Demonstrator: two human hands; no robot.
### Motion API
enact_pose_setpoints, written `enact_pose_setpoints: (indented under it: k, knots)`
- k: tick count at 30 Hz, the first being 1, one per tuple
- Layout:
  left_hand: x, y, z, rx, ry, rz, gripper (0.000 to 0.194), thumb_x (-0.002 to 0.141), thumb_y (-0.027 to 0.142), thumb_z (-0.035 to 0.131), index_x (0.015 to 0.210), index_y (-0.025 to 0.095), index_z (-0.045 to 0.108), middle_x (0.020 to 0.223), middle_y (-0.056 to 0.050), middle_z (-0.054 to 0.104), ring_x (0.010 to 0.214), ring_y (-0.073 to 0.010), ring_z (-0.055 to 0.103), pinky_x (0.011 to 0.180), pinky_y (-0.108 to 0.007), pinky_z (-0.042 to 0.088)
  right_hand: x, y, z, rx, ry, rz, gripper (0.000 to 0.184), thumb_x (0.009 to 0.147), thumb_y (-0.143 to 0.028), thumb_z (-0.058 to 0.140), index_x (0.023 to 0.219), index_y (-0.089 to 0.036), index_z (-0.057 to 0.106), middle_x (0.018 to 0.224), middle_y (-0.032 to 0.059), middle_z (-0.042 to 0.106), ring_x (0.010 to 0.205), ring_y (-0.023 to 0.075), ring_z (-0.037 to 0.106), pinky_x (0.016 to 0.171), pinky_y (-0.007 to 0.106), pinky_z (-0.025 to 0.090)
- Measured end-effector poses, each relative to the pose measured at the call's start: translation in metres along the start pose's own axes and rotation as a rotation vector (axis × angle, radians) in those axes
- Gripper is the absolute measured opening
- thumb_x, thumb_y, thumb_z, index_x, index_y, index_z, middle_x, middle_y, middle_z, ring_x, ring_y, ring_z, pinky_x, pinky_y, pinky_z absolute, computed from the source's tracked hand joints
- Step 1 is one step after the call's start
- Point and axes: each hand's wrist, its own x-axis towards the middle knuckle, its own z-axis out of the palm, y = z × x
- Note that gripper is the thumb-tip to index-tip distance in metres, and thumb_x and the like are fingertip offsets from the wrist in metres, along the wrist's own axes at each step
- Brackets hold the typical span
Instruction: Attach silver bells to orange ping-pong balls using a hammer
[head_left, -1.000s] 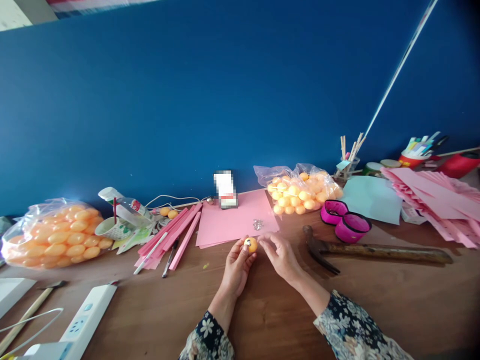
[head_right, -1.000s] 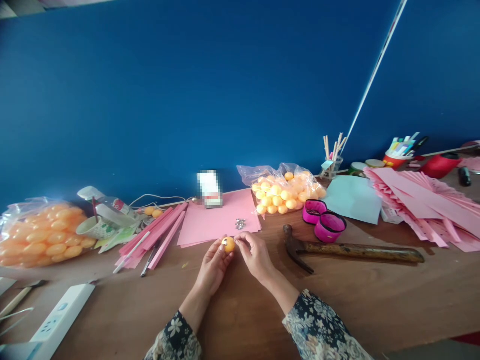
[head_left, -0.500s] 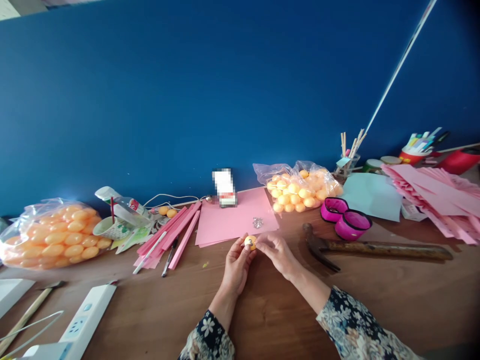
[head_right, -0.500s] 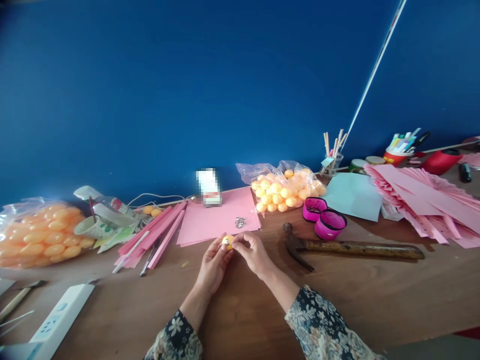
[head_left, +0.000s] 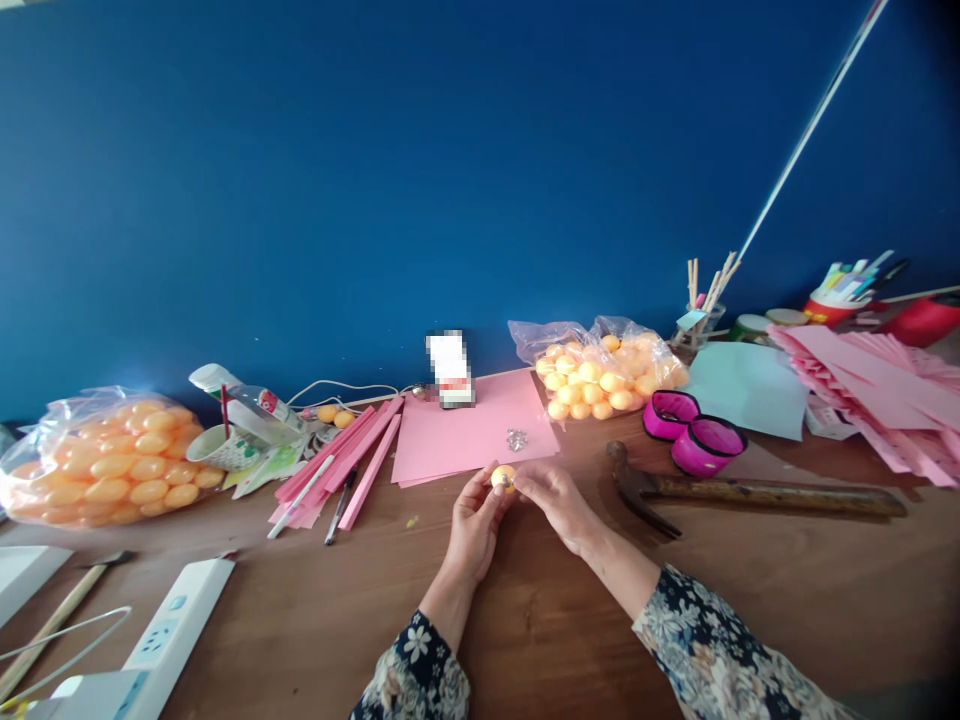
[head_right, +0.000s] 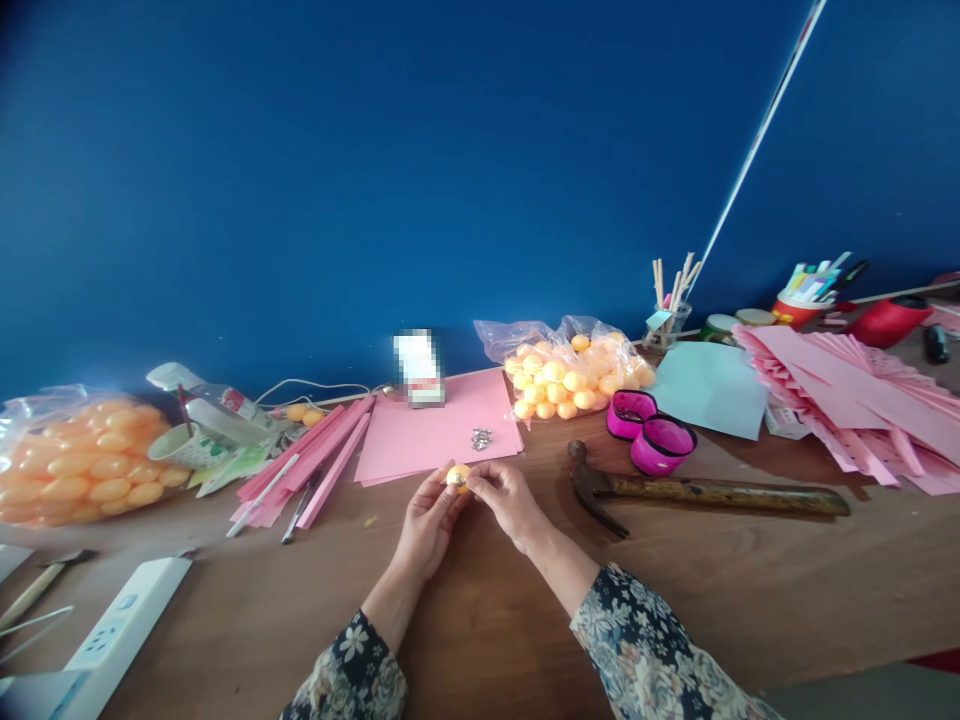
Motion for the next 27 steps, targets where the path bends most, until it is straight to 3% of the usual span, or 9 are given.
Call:
enact_pose_setpoints:
  k: [27]
  knots:
    - [-0.0004,0.0005,0.0003,0.009,0.019,0.007,0.037,0.069,0.019,0.067,0.105,0.019,0.061,0.101,-0.005,0.065,0.095,-0.016,0.059,0.091,-0.032,0.043,-0.0004,-0.0038,-0.0006,-0.03,-0.034,0.034,0.028,0.071,-0.042,0.063,0.078,-0.015,0.063,0.076,0.0023,0.063,0.07,0.0134,0.055,0.066,0.027,0.045]
